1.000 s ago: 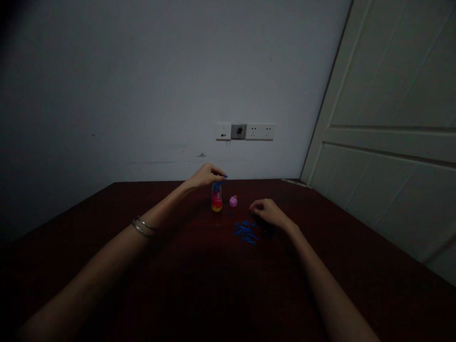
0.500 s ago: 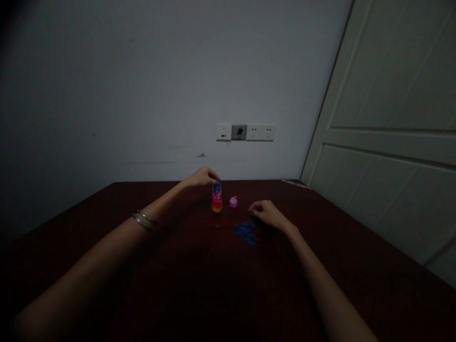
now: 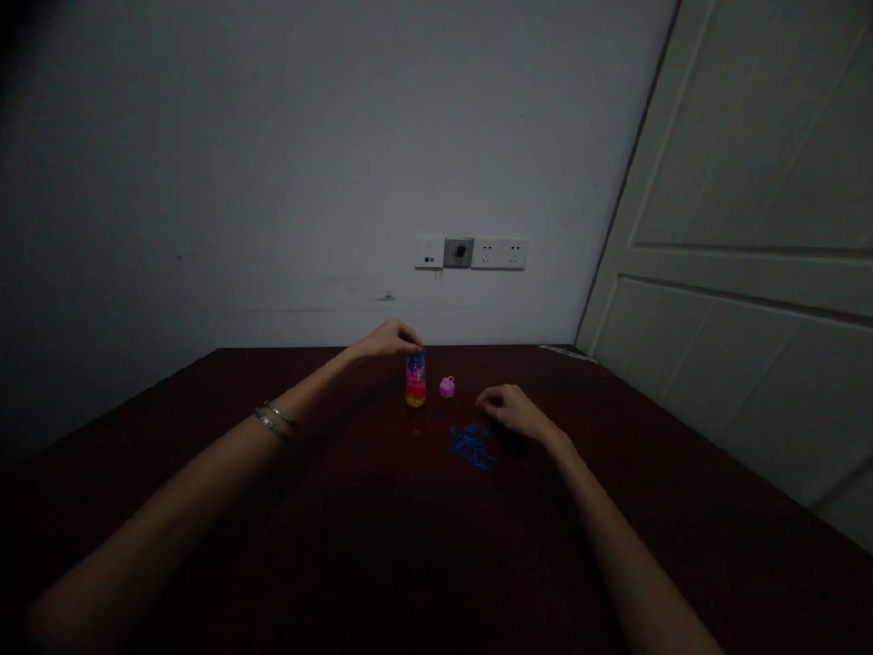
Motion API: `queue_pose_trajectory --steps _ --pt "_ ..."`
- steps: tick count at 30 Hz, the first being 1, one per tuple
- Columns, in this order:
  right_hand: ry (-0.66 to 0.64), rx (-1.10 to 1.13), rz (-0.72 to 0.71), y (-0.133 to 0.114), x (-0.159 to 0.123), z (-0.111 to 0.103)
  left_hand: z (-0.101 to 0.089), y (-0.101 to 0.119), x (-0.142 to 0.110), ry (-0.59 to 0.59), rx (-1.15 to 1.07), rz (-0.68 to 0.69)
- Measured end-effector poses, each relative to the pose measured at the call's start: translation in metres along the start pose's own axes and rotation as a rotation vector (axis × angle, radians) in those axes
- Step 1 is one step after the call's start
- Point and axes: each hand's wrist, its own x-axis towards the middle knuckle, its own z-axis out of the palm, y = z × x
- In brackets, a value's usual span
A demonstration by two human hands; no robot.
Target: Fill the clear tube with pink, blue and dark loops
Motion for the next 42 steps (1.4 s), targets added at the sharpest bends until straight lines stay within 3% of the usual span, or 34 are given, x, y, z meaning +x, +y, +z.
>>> queue_pose_trajectory --steps 18,23,27,34,39,42 --pt "-0.008 -0.004 0.005 0.000 0.000 0.001 0.004 -0.004 -0.002 0.068 0.116 0.006" --pt "-0.002 0.005 0.006 -0.001 0.000 0.000 -0.002 -0.003 -0.010 0.208 0.050 -0.007" --pt "0.004 0.014 -0.003 -0.005 -0.001 0.001 -0.002 -0.028 -0.028 0.310 -0.008 -0.113" --pt "-0.094 -0.105 -0.180 -0.043 0.009 0.034 0.021 -0.088 -0.073 -0.035 0.014 -0.316" --pt "-0.155 -0.413 -0.343 -0.085 0.026 0.059 0.034 -0.091 -0.076 -0.085 0.108 -0.351" --pt "-0.187 -0.560 -0.376 -0.098 0.038 0.069 0.037 -0.087 -0.072 -0.091 0.132 -0.351"
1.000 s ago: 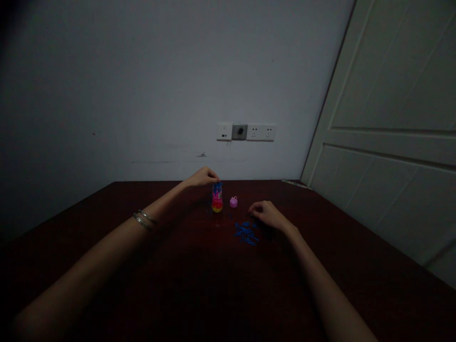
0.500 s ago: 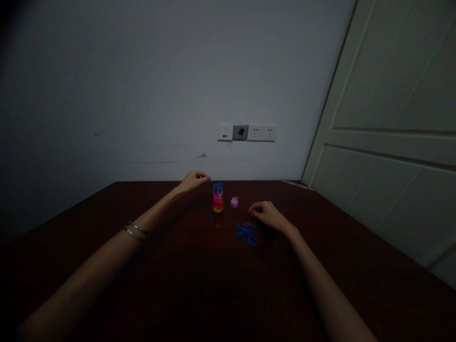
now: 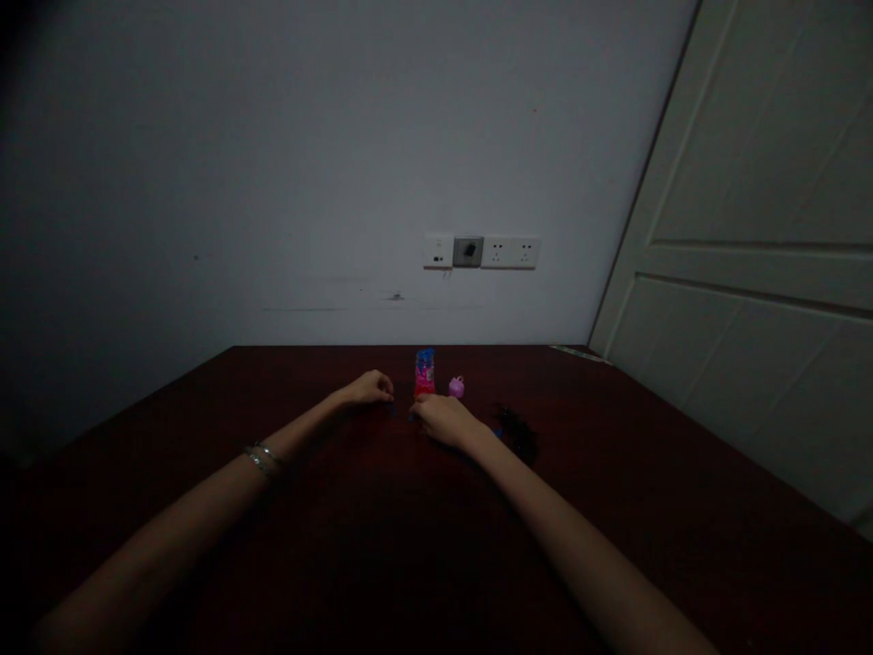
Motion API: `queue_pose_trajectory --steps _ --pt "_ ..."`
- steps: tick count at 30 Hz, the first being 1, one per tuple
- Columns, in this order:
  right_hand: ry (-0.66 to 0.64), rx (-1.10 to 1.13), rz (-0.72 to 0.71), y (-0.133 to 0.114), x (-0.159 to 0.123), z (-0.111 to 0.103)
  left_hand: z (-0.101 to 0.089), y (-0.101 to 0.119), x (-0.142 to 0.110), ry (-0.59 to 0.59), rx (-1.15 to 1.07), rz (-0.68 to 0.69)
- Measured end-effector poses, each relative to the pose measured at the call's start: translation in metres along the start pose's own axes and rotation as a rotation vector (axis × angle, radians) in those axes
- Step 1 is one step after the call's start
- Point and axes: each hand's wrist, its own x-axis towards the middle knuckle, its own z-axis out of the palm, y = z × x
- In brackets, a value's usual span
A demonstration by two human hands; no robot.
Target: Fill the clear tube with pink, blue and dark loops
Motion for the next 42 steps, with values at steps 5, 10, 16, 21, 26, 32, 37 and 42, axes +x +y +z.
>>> queue_pose_trajectory --steps 5,10,16,21,26,32,37,42 --pt "-0.058 -0.180 -0.041 -0.004 0.012 0.008 -0.002 0.003 -0.001 -0.045 0.024 -0.024" --pt "-0.037 -0.210 -0.040 -0.005 0.012 0.011 -0.009 0.005 -0.007 -0.092 -0.055 0.014" --pt "-0.039 -0.150 -0.026 -0.003 0.011 0.010 -0.008 0.011 -0.008 -0.175 -0.123 0.124" --pt "-0.058 -0.114 -0.049 -0.003 0.009 0.005 -0.002 0.013 -0.007 -0.203 -0.107 0.144" --pt "-0.022 -0.103 -0.097 -0.001 0.009 0.003 -0.001 0.010 -0.006 -0.257 -0.121 0.134" --pt "-0.061 -0.118 -0.064 -0.001 0.015 0.005 0.005 0.003 -0.003 -0.294 -0.114 0.145" --pt "-0.013 0.034 -0.071 0.002 0.015 0.003 0.001 0.003 -0.004 -0.237 -0.095 0.189" --pt "0.251 0.423 0.036 0.025 0.013 -0.018 -0.030 0.020 0.000 -0.008 -0.229 0.207"
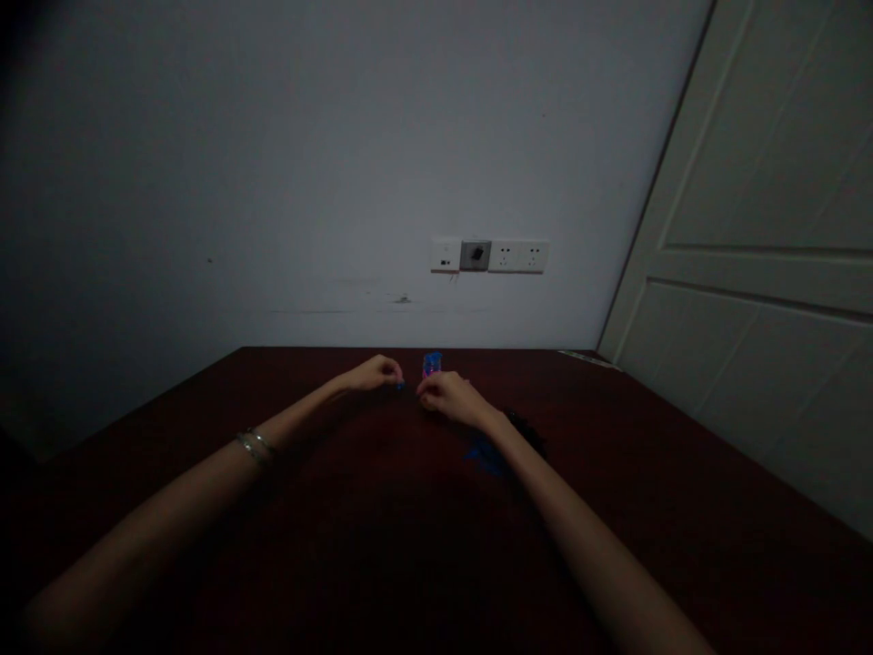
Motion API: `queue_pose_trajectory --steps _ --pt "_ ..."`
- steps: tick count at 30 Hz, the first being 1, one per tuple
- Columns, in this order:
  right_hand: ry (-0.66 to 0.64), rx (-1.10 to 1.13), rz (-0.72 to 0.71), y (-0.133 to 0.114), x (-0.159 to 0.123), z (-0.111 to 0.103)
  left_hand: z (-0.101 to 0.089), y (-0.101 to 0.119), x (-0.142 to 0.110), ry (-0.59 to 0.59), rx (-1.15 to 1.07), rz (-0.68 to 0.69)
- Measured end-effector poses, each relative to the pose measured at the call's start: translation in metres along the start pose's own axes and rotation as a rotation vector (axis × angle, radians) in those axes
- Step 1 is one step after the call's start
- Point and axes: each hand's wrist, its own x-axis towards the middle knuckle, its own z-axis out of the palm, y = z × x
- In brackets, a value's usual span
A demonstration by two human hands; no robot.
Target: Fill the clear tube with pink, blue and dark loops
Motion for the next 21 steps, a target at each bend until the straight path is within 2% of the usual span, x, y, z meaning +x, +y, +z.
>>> queue_pose_trajectory --steps 3,5,7,12,16,21 --pt "0.209 0.154 0.047 0.008 0.009 -0.026 -0.011 0.020 0.011 0.181 -0.041 0.051" --pt "0.285 0.167 0.082 0.013 0.016 -0.040 -0.012 0.033 0.019 0.275 -0.029 0.082" --pt "0.318 0.153 0.091 0.017 0.024 -0.050 -0.009 0.044 0.028 0.317 -0.013 0.104" --pt "0.280 0.097 0.076 0.022 0.037 -0.057 0.001 0.059 0.044 0.290 -0.004 0.131" --pt "0.278 0.088 0.102 0.024 0.039 -0.056 0.003 0.059 0.049 0.249 0.029 0.114" --pt "0.269 0.082 0.087 0.025 0.041 -0.055 0.002 0.059 0.046 0.267 0.034 0.064"
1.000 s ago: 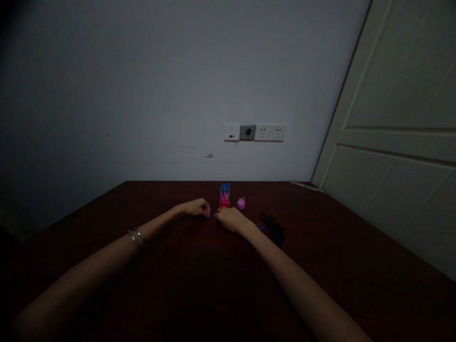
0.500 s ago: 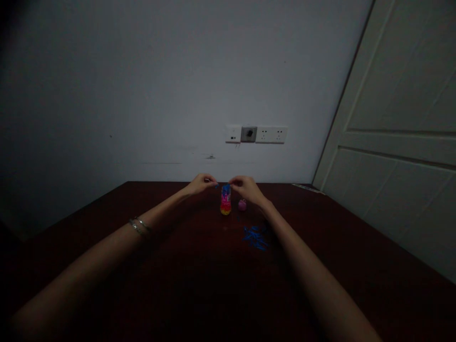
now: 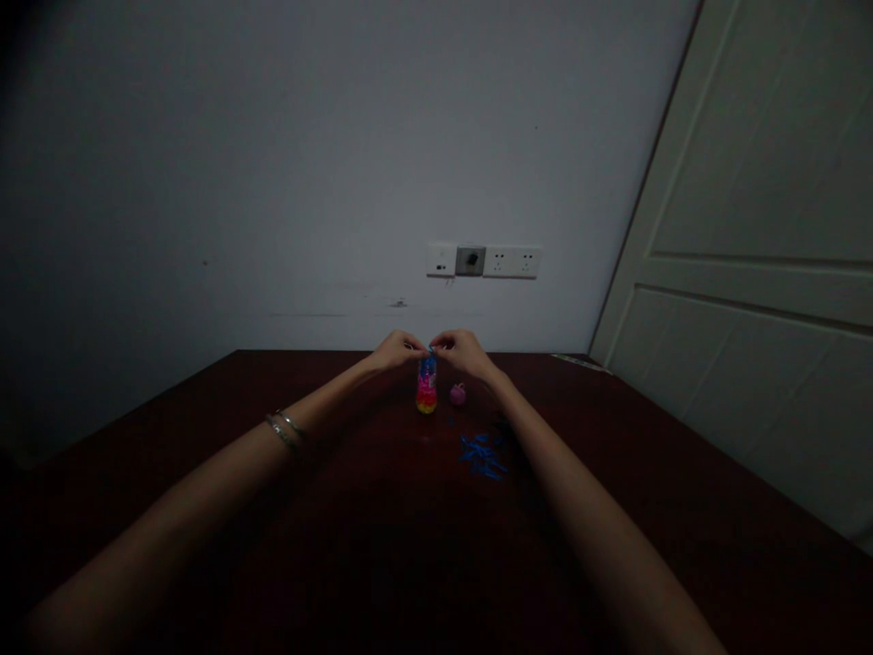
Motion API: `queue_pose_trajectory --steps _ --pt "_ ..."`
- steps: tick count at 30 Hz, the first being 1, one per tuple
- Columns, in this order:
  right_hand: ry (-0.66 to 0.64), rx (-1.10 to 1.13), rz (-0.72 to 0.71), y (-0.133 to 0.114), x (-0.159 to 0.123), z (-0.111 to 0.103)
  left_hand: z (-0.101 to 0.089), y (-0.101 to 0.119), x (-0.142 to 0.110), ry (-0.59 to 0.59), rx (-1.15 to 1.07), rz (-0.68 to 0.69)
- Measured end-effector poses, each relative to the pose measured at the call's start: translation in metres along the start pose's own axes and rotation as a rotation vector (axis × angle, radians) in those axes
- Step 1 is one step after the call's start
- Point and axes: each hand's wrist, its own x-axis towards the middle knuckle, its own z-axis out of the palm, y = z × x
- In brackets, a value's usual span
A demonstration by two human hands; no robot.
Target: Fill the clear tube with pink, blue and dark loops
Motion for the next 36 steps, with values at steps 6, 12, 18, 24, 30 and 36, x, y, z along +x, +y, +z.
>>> queue_pose_trajectory --steps 6,12,18,24,30,36 --pt "-0.021 -0.009 0.004 0.000 0.003 0.001 -0.002 0.001 -0.002 0.004 -0.034 0.002" --pt "-0.086 -0.062 -0.011 -0.002 0.008 -0.003 -0.011 -0.004 -0.009 0.040 -0.113 -0.047" --pt "-0.225 -0.118 -0.028 -0.005 0.015 -0.008 -0.007 -0.014 -0.023 -0.014 -0.269 -0.021" --pt "-0.243 -0.093 0.002 -0.009 0.015 -0.011 0.006 -0.027 -0.031 -0.054 -0.466 -0.081" --pt "-0.249 -0.105 0.031 -0.011 0.012 -0.015 0.018 -0.032 -0.033 -0.087 -0.432 -0.075" --pt "-0.378 -0.250 0.031 -0.019 0.003 -0.025 0.033 -0.033 -0.036 -0.124 -0.394 -0.030"
